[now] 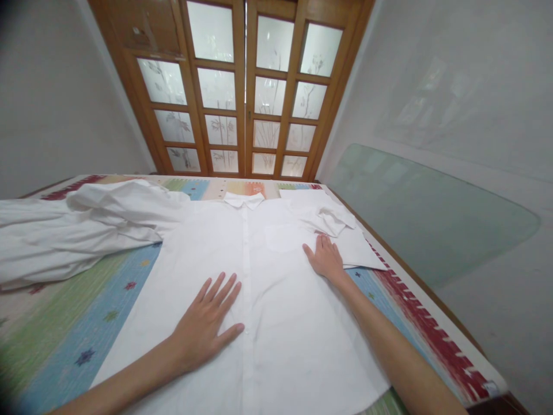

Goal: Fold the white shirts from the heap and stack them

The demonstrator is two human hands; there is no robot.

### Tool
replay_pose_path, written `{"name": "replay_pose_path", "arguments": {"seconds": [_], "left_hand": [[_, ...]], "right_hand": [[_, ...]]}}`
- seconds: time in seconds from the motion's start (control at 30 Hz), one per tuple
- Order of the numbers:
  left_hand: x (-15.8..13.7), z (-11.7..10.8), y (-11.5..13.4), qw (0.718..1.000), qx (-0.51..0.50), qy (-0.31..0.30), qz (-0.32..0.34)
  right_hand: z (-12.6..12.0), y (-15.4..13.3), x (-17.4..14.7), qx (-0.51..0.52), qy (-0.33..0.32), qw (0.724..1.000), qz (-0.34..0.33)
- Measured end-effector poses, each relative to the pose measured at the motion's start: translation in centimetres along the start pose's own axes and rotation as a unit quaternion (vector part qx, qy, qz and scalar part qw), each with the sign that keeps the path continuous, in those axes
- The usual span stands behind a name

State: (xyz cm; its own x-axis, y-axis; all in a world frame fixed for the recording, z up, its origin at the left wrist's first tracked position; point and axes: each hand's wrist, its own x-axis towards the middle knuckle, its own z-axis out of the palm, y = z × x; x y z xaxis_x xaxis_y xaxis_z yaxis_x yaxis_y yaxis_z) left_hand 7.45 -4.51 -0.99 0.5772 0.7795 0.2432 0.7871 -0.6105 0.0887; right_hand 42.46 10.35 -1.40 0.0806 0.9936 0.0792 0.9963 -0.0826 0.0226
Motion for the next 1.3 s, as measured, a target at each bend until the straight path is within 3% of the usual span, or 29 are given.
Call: {"name": "replay_pose_path", "arguments": {"seconds": [0.27,0.37,0.43,0.53,0.6,0.7,0.8,0.97,1.3], "left_hand": [[-3.4,-3.0,1.8,0.99,-0.02,-0.051,0.132],[-5.2,-2.4,1.8,0.984,-0.023,-0.008,0.174],[-5.8,-1.8,1.8,0.978,-0.05,0.07,0.189],[-5.0,-1.8,2.0,0.973,-0.111,0.144,0.139],[-3.1,-2.5,2.1,0.984,-0.116,0.114,0.079],[0.7,-2.7,1.5,0.991,-0.073,0.11,0.024],[3.5,-1.2,-0.1,0.996,-0.035,0.077,-0.005],[3.8,0.8,-2.0,0.999,-0.036,0.014,0.0],[2.8,-0.7,-1.4,0.998,-0.04,-0.028,0.042]], "right_hand": [[-0.2,-0.2,-0.2,-0.029,0.024,0.999,-0.017],[-0.7,-0.4,-0.8,-0.042,0.03,0.999,-0.016],[-1.0,-1.1,-1.7,-0.054,0.053,0.997,-0.03],[-1.6,-3.5,-4.1,-0.043,0.11,0.985,-0.129],[-1.9,-5.8,-6.2,0.001,0.098,0.966,-0.238],[-2.6,-8.8,-9.6,0.066,0.027,0.912,-0.403],[-3.2,-10.0,-12.1,0.104,0.005,0.885,-0.453],[-3.2,-7.8,-14.3,0.11,-0.005,0.896,-0.43],[-1.0,-5.0,-16.5,0.082,0.033,0.95,-0.298]]}}
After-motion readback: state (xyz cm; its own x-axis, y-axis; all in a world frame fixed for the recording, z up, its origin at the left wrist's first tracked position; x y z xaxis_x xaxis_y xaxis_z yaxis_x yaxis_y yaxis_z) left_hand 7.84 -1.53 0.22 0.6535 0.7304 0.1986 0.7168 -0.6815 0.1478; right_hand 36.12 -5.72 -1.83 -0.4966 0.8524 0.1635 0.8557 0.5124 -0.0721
